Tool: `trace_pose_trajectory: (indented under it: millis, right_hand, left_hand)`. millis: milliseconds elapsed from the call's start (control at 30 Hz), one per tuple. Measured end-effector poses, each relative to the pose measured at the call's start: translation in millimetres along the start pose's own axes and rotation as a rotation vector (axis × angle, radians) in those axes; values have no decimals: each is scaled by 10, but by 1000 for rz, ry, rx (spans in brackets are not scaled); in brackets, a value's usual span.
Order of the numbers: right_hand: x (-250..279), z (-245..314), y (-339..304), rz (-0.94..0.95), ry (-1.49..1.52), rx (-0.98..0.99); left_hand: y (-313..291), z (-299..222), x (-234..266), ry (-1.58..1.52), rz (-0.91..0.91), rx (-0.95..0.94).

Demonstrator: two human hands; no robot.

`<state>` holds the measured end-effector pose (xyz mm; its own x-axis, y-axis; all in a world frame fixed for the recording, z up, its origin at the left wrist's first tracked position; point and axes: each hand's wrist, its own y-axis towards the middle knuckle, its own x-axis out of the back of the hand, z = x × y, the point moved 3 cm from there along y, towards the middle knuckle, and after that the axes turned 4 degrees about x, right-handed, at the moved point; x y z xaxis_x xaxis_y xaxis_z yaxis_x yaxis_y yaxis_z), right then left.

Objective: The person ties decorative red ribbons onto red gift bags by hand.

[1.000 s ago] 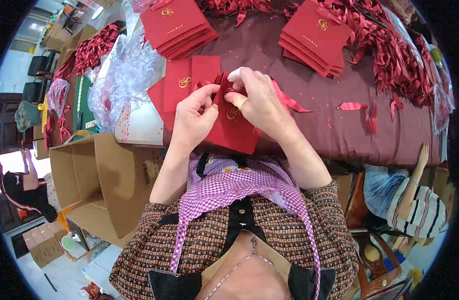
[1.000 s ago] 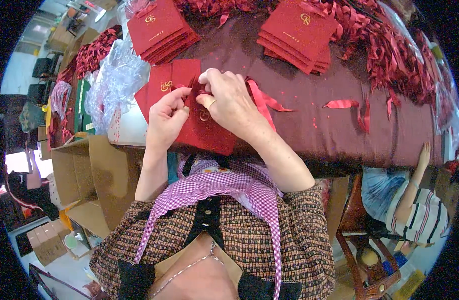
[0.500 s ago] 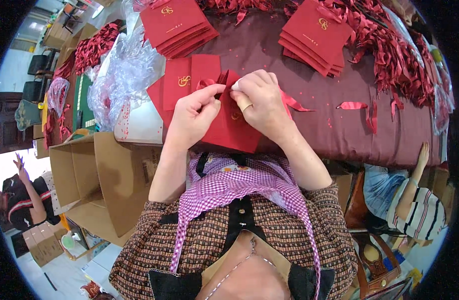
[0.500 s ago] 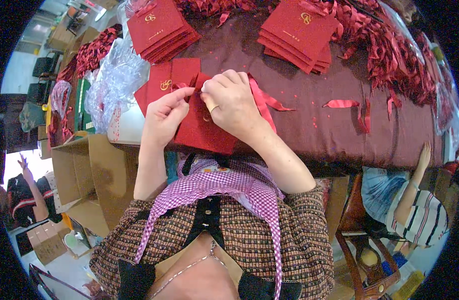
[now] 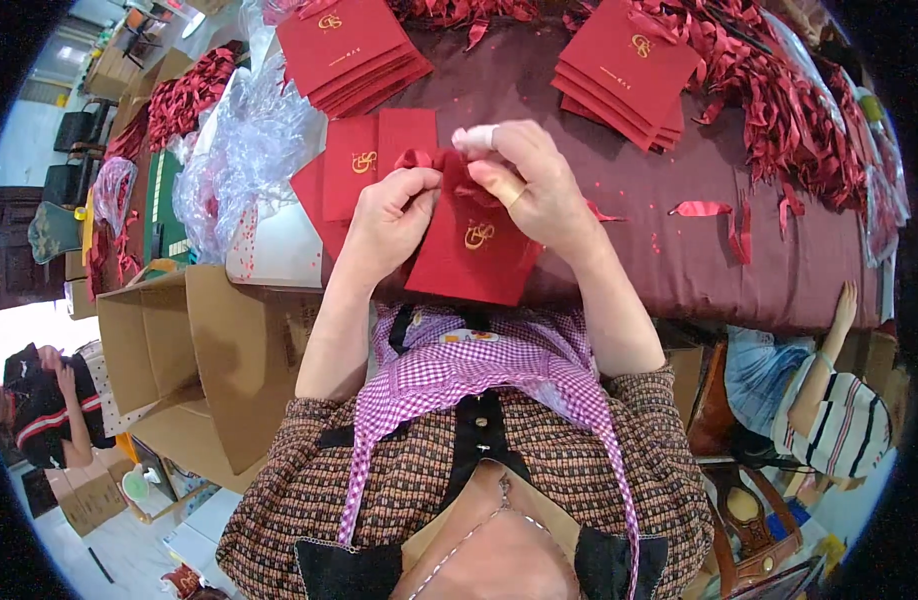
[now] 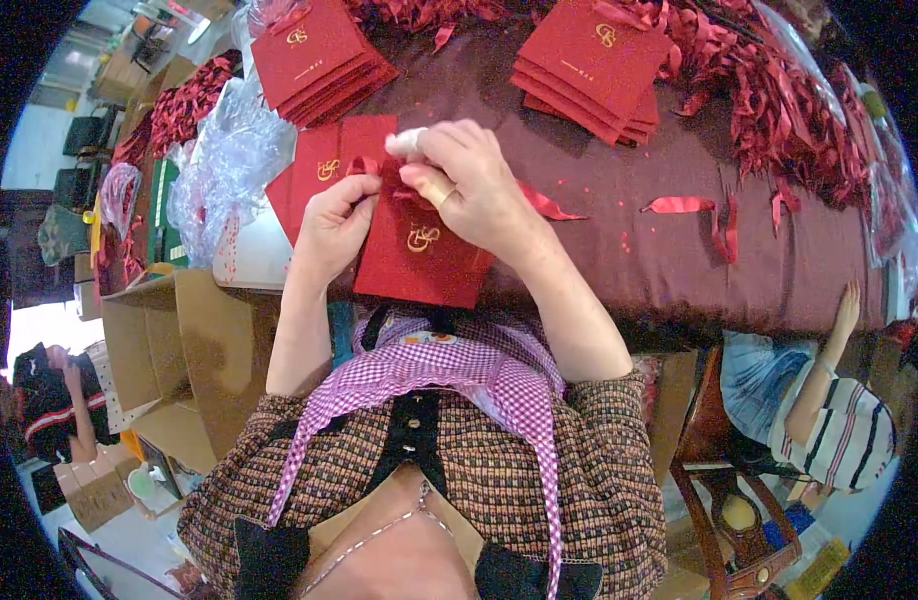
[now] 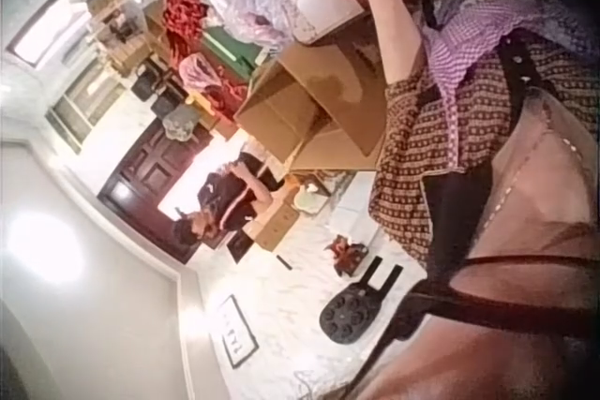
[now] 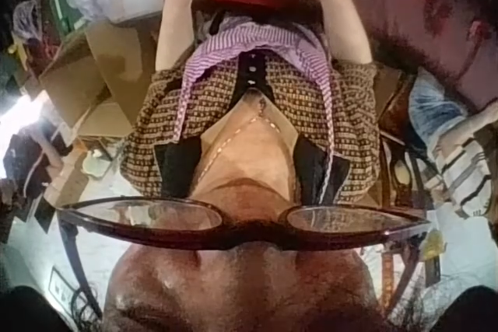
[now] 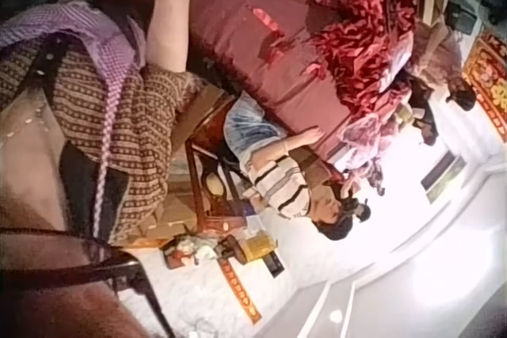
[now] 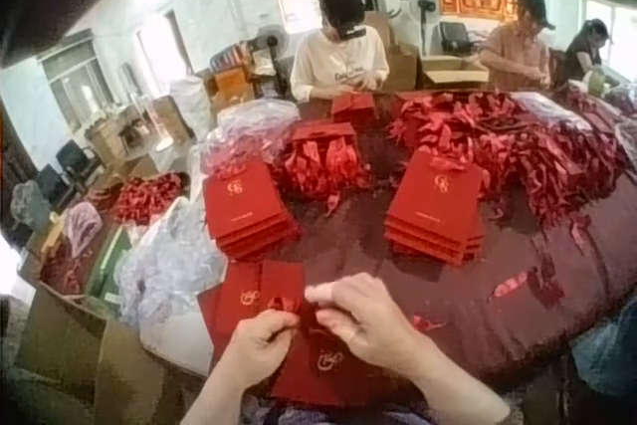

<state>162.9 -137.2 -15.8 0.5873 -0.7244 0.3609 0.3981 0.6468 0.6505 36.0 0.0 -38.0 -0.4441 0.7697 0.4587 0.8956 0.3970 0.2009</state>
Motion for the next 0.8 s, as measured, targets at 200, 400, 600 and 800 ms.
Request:
trace_pose_trajectory:
  millis: [200,400,600,800]
  right_hand:
    - [-5,27,105,214,-47,90]
    - [-32,20,113,305,-44,99]
    - [-30,28,131,333,-91,97]
    - [78,-15,138,386,-36,76]
  left_hand:
    - [15,-71,-54,-26,3,-13]
    - [13,-31,-42,-233,-22,197]
    - [13,56,-54,-336,-15,251]
    - [68,252,182,-379,-209,287]
